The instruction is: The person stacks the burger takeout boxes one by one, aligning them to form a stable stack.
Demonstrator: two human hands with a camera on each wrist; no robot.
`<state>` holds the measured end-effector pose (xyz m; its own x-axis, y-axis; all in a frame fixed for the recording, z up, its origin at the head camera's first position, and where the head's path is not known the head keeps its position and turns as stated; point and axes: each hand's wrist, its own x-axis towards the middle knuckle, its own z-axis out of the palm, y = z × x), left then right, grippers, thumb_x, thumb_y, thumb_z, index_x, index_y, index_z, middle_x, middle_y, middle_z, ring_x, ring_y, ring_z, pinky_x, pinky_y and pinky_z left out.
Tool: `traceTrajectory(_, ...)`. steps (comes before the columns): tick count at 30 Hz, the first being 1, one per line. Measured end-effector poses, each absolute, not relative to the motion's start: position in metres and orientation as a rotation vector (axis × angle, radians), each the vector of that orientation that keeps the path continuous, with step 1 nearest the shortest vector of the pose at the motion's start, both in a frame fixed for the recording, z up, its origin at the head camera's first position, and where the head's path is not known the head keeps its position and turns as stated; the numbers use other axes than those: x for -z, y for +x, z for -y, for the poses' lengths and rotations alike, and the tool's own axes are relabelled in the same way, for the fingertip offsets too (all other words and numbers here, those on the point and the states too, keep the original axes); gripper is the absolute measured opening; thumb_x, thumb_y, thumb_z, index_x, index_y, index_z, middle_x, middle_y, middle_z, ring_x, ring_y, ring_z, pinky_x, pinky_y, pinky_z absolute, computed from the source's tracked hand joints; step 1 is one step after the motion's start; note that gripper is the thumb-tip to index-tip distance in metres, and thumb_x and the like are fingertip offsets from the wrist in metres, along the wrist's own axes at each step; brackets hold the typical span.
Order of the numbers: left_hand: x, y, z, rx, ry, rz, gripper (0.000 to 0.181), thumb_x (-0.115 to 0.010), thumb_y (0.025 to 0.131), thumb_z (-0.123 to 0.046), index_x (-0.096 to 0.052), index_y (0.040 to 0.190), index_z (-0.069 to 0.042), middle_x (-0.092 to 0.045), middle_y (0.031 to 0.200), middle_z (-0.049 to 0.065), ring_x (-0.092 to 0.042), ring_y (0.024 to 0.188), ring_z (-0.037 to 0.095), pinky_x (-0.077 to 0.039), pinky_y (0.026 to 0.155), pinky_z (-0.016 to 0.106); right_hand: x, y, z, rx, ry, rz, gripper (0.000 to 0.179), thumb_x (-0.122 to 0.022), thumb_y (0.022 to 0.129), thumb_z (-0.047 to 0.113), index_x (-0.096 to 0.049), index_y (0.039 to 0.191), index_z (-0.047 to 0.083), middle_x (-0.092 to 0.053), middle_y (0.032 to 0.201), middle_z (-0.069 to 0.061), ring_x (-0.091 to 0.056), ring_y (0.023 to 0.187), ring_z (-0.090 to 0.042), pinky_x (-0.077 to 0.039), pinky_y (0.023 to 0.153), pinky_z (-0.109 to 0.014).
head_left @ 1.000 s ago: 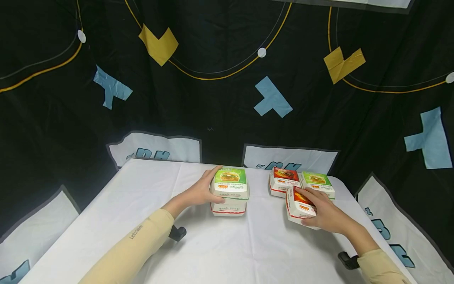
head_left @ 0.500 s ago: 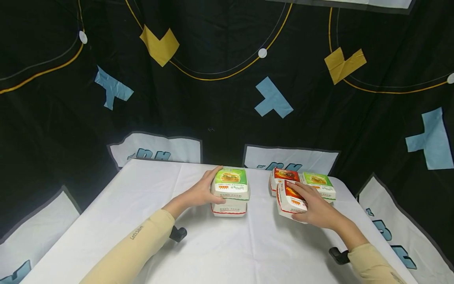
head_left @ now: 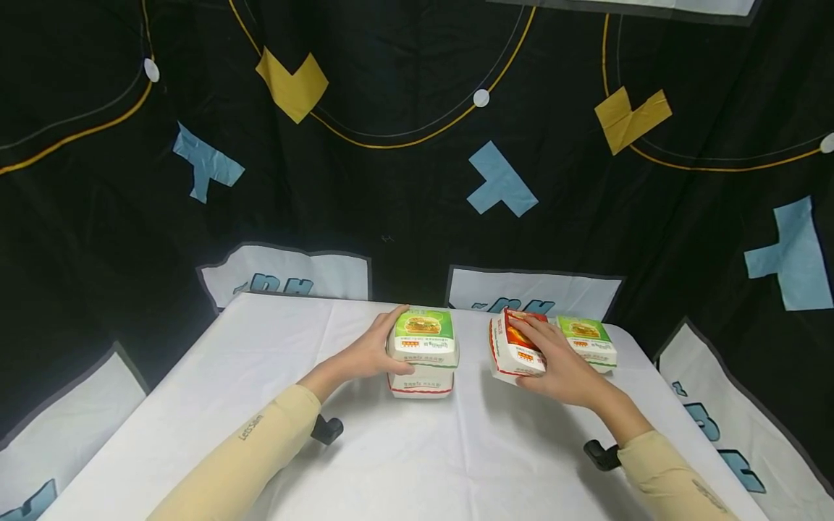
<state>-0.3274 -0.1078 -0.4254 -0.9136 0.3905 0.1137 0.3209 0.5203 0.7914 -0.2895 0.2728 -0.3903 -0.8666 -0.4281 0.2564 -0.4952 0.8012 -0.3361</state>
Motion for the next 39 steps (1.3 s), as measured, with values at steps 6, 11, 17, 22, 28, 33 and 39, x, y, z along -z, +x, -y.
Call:
traceTrajectory(6, 0.428, -0.327, 0.108, -1.361, 0.629, -2.671, 0.119, -0.09, 0.07, -0.04, -0.013, 0.161, -0.036, -0.028, 0.156, 0.004, -0.039, 0.136, 0.024, -0.039, 0.111, 0.053, 0.387, -0.292, -0.259, -0.592, 0.743, 2.809, 0.099, -0.081, 0.077, 0.039, -0.023, 0.158, 0.045, -0.025, 0.166, 0.0, -0.022, 0.149, -0.031, -0.033, 0.108, -0.071)
traceTrajectory(11, 0.427, -0.328, 0.107, -1.361, 0.638, -2.675, 0.12, -0.09, 0.07, -0.04, -0.013, 0.161, -0.036, -0.028, 0.156, 0.004, -0.039, 0.136, 0.024, -0.039, 0.112, 0.054, 0.382, -0.296, -0.248, -0.597, 0.75, 2.793, 0.099, -0.08, 0.077, 0.039, -0.023, 0.158, 0.045, -0.025, 0.165, 0.002, -0.025, 0.146, -0.026, -0.041, 0.104, -0.065)
traceTrajectory(17, 0.425, -0.328, 0.107, -1.356, 0.633, -2.681, 0.12, -0.091, 0.07, -0.038, -0.013, 0.161, -0.033, -0.028, 0.156, 0.005, -0.039, 0.136, 0.026, -0.039, 0.111, 0.054, 0.372, -0.299, -0.237, -0.634, 0.766, 2.786, 0.099, -0.079, 0.078, 0.039, -0.02, 0.158, 0.047, -0.022, 0.166, 0.005, -0.025, 0.145, -0.025, -0.042, 0.103, -0.063)
traceTrajectory(22, 0.425, -0.329, 0.107, -1.363, 0.64, -2.679, 0.121, -0.091, 0.069, -0.038, -0.014, 0.161, -0.032, -0.027, 0.156, 0.005, -0.038, 0.137, 0.025, -0.039, 0.111, 0.054, 0.367, -0.303, -0.23, -0.649, 0.796, 2.781, 0.098, -0.078, 0.079, 0.039, -0.02, 0.157, 0.048, -0.022, 0.166, 0.002, -0.026, 0.145, -0.027, -0.044, 0.102, -0.06)
traceTrajectory(28, 0.424, -0.33, 0.106, -1.358, 0.649, -2.686, 0.12, -0.091, 0.069, -0.04, -0.013, 0.161, -0.036, -0.028, 0.156, 0.004, -0.039, 0.136, 0.024, -0.04, 0.11, 0.051, 0.36, -0.306, -0.22, -0.657, 0.827, 2.773, 0.097, -0.077, 0.081, 0.04, -0.019, 0.157, 0.048, -0.024, 0.165, 0.003, -0.025, 0.146, -0.028, -0.043, 0.102, -0.062)
traceTrajectory(33, 0.424, -0.329, 0.107, -1.36, 0.636, -2.683, 0.119, -0.091, 0.069, -0.037, -0.014, 0.161, -0.034, -0.029, 0.155, 0.004, -0.039, 0.135, 0.024, -0.041, 0.109, 0.05, 0.359, -0.307, -0.213, -0.666, 0.851, 2.776, 0.096, -0.078, 0.081, 0.04, -0.019, 0.157, 0.05, -0.024, 0.165, 0.005, -0.027, 0.144, -0.027, -0.044, 0.102, -0.061)
traceTrajectory(39, 0.426, -0.328, 0.107, -1.359, 0.631, -2.677, 0.119, -0.091, 0.07, -0.037, -0.014, 0.161, -0.033, -0.028, 0.156, 0.004, -0.039, 0.134, 0.024, -0.042, 0.108, 0.05, 0.358, -0.31, -0.207, -0.68, 0.868, 2.768, 0.096, -0.077, 0.081, 0.039, -0.02, 0.158, 0.047, -0.025, 0.165, 0.004, -0.026, 0.144, -0.026, -0.046, 0.101, -0.059)
